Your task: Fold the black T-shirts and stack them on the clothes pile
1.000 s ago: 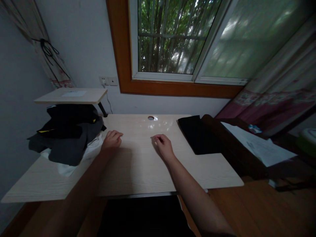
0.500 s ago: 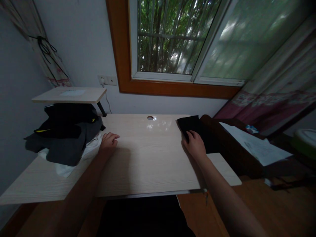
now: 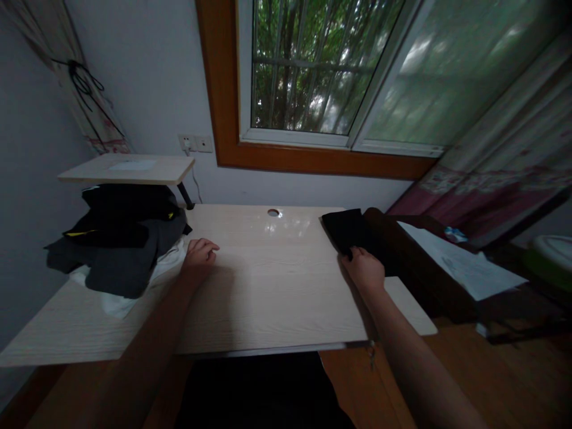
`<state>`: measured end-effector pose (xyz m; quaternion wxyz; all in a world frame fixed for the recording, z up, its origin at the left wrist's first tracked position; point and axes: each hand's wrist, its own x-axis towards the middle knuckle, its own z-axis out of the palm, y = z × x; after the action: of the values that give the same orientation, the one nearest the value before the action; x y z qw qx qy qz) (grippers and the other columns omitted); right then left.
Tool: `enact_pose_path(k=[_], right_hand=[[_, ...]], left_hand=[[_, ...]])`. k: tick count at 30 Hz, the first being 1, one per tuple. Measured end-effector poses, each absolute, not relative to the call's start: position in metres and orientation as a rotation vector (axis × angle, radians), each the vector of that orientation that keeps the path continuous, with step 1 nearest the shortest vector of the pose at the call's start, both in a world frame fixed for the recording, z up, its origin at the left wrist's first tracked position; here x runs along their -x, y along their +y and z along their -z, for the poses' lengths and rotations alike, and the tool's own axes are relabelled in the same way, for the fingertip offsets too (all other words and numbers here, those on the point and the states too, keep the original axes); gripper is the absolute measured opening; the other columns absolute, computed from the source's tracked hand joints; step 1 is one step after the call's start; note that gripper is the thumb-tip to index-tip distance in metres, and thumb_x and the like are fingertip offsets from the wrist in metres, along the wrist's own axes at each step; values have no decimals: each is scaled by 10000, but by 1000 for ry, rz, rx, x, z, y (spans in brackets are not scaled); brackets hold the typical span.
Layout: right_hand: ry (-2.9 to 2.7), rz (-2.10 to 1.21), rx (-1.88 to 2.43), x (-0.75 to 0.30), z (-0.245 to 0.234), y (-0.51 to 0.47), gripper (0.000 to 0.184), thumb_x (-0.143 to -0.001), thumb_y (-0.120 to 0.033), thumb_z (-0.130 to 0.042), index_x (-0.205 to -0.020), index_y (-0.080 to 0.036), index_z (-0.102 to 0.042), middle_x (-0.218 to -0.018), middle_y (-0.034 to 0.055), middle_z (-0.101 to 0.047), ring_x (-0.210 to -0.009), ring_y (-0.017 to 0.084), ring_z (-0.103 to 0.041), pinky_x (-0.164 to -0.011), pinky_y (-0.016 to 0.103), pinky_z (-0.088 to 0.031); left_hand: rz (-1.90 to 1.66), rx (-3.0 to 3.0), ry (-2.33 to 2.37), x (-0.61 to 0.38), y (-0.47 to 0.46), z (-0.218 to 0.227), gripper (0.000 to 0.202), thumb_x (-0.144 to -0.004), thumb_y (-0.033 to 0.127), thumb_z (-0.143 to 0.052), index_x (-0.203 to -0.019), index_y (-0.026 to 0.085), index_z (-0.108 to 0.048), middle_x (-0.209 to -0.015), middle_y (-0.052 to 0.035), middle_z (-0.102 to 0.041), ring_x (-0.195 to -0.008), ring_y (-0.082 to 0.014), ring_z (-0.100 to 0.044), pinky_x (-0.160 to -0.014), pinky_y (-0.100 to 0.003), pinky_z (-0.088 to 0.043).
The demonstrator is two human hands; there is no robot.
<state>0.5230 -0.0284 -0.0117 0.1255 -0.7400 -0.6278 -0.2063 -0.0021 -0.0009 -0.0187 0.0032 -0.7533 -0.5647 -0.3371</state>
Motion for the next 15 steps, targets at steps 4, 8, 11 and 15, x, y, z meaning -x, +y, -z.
enact_pose_path(k=[4, 8, 11, 15], right_hand=[[-1790, 622, 2125, -521, 7, -29, 367, -879, -297, -545, -1122, -103, -740, -1040, 180, -753, -935, 304, -684, -761, 370, -497], [-1789, 567, 2042, -502, 5, -28, 357, -874, -287, -542, -1109, -109, -743, -1041, 169, -755, -942, 293, -669, -790, 362, -488], [-1824, 490, 1973, -476, 1, -27, 356, -884, -288, -535, -1110, -108, -743, -1066, 164, -755, -960, 295, -663, -819, 367, -493], [-1928, 360, 1811, -429, -5, -29, 315, -884, -271, -556, -1090, -138, -753, -1070, 149, -758, -975, 293, -657, -865, 378, -503]], left_hand=[[1071, 2377, -1743, 1, -1, 19, 277, -813, 132, -507, -889, 261, -740, -960, -57, -680, -1026, -276, -553, -1007, -470, -444], [1062, 2396, -1723, 0, 0, 20, 265, -815, 132, -512, -870, 264, -735, -962, -55, -681, -1029, -281, -550, -1016, -480, -444], [1052, 2413, -1707, -1, -1, 21, 263, -822, 129, -516, -876, 270, -731, -976, -56, -684, -1043, -286, -545, -1024, -479, -443], [1023, 2440, -1686, -2, -1, 23, 258, -829, 127, -523, -900, 268, -727, -998, -56, -686, -1055, -291, -532, -1016, -481, -446]])
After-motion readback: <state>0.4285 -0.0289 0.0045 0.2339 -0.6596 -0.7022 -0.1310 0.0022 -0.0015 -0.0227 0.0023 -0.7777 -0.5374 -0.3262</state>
